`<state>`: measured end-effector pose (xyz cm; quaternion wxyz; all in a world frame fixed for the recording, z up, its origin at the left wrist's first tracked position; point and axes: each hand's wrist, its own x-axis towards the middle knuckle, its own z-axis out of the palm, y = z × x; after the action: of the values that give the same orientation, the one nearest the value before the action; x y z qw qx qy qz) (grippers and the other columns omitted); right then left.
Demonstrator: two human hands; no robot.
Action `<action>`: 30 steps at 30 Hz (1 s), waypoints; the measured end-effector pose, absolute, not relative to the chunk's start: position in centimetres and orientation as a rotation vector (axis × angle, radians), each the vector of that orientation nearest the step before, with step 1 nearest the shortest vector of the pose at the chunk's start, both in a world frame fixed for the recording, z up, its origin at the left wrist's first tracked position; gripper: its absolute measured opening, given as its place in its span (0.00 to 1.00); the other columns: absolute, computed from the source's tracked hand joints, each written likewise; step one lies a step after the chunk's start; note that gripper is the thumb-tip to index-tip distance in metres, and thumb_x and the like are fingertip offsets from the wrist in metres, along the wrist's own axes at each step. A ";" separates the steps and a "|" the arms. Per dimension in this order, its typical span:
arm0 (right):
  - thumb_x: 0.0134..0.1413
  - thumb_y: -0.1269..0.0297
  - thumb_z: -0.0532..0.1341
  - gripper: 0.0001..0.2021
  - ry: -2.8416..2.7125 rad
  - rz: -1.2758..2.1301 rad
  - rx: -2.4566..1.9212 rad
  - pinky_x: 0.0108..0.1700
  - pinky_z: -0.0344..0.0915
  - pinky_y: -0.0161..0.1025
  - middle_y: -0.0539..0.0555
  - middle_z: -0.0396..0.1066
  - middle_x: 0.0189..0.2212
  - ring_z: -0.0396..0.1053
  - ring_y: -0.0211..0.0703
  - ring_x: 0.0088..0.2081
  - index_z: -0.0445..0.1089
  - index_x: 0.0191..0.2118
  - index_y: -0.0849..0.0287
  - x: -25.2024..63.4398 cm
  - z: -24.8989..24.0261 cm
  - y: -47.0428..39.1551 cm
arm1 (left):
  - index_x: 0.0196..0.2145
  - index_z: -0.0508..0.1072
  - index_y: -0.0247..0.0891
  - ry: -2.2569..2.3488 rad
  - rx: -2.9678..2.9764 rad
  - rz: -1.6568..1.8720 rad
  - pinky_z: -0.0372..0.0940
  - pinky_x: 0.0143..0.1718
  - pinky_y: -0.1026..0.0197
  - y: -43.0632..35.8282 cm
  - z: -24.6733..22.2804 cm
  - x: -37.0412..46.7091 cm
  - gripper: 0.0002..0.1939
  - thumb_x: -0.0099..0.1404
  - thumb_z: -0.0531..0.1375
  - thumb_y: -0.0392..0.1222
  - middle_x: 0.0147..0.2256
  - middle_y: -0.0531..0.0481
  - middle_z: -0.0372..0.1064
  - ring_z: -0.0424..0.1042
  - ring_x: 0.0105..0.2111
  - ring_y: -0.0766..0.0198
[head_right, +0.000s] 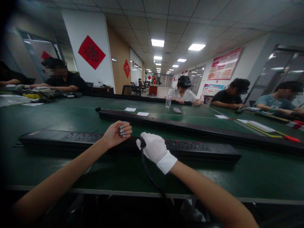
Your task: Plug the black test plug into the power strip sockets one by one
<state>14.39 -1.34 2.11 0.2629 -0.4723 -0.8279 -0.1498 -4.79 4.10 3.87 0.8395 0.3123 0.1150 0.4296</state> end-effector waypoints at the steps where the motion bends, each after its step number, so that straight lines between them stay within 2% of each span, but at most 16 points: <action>1: 0.59 0.56 0.48 0.14 -2.240 -0.401 -1.278 0.32 0.54 0.31 0.52 0.69 0.28 0.66 0.36 0.29 0.66 0.37 0.57 14.4 2.1 -1.3 | 0.18 0.48 0.39 0.239 0.667 0.906 0.51 0.14 0.65 4.1 3.8 -4.8 0.14 0.56 0.51 0.31 0.16 0.56 0.45 0.52 0.15 0.70; 30: 0.60 0.55 0.47 0.15 -2.230 -0.393 -1.281 0.34 0.56 0.32 0.53 0.69 0.28 0.66 0.38 0.31 0.66 0.38 0.57 14.3 1.9 -1.2 | 0.18 0.51 0.37 0.215 0.720 0.891 0.55 0.18 0.65 4.4 3.6 -5.0 0.13 0.57 0.50 0.33 0.16 0.55 0.48 0.54 0.17 0.69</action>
<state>14.33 -1.24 1.91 0.2666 -0.4745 -0.8262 -0.1456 -4.99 4.41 3.63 0.8350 0.3399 0.1014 0.4206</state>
